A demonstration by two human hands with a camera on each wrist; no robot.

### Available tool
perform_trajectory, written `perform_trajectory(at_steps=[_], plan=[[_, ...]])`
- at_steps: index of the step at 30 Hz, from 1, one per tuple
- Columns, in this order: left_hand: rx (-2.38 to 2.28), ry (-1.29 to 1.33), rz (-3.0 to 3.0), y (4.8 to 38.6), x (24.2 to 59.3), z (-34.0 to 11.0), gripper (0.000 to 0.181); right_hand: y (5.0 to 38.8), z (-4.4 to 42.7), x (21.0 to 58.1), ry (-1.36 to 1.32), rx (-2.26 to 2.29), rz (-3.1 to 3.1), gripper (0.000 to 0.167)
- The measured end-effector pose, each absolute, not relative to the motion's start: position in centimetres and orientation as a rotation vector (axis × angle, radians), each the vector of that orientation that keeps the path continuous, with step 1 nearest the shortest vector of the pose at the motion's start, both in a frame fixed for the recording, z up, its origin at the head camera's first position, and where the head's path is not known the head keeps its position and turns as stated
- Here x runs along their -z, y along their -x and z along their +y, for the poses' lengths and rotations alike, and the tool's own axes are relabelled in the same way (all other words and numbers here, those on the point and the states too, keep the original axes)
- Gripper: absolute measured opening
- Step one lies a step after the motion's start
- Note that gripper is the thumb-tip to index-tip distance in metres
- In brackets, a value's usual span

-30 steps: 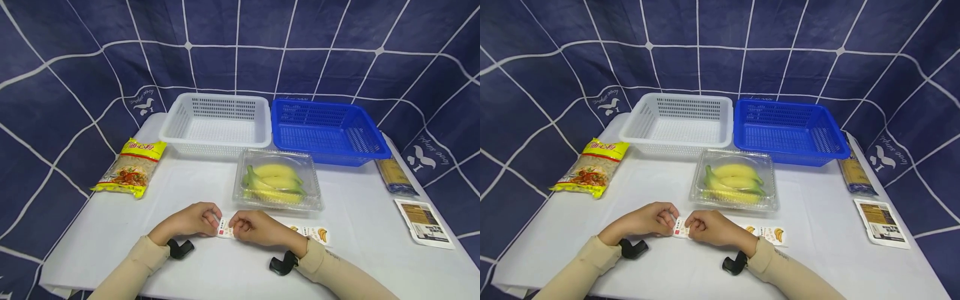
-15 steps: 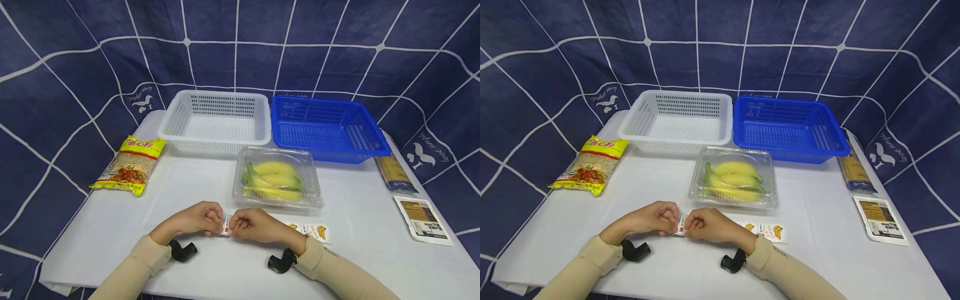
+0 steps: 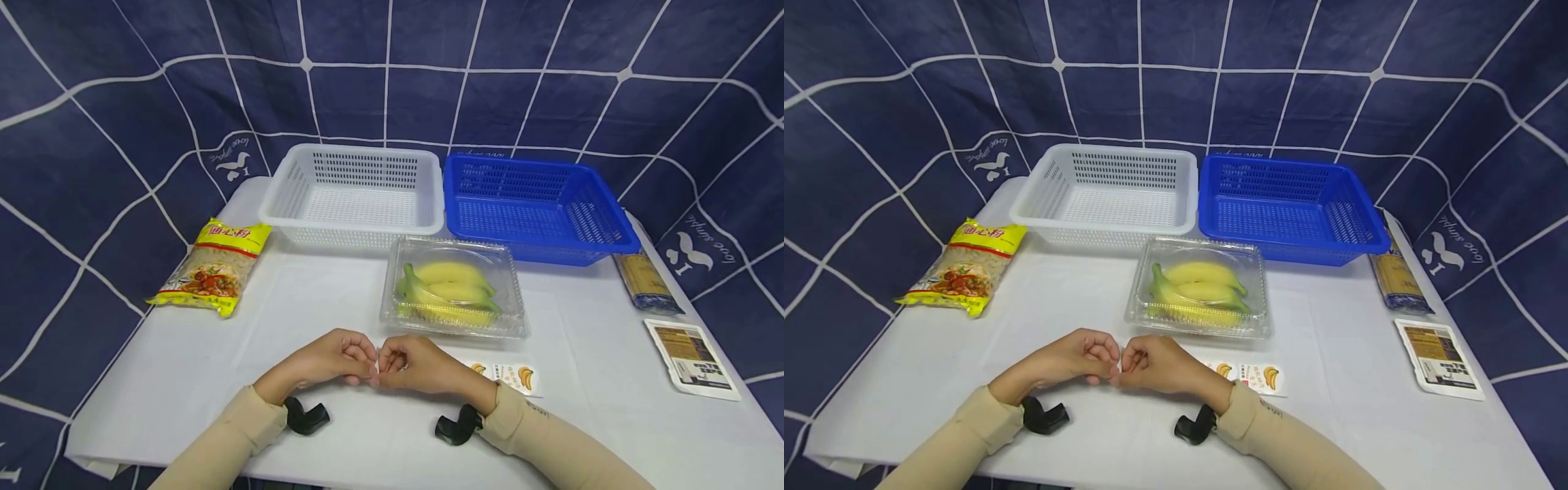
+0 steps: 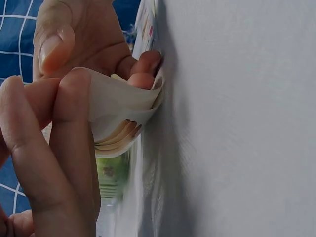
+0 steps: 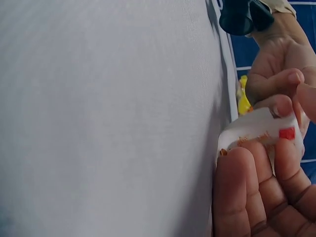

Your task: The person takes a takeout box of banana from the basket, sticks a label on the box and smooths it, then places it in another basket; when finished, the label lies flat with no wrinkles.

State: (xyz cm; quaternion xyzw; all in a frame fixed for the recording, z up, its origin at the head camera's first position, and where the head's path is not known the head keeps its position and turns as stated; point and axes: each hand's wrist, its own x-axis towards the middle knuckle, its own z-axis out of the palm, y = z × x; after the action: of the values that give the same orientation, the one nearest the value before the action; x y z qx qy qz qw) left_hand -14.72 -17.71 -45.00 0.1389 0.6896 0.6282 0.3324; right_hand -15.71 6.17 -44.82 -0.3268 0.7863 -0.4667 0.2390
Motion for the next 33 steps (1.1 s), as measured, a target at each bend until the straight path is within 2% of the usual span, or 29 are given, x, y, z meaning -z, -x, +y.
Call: perform_trajectory(at_steps=[4, 15, 27, 33], plan=[[-1.702, -0.337, 1.774, 14.5, 45.0, -17.6, 0.016, 15.7, 6.1, 45.0, 0.883, 1.296, 2.161, 0.017], [-1.754, -0.29, 1.743, 14.4, 45.3, -17.6, 0.024, 15.8, 6.4, 45.7, 0.909, 1.374, 2.098, 0.004], [-1.768, -0.261, 1.788, 14.2, 45.0, -16.9, 0.024, 15.7, 6.5, 45.4, 0.798, 1.414, 2.088, 0.012], [-1.756, -0.206, 1.895, 13.9, 44.8, -16.5, 0.032, 15.8, 6.6, 45.6, 0.763, 1.463, 2.054, 0.006]])
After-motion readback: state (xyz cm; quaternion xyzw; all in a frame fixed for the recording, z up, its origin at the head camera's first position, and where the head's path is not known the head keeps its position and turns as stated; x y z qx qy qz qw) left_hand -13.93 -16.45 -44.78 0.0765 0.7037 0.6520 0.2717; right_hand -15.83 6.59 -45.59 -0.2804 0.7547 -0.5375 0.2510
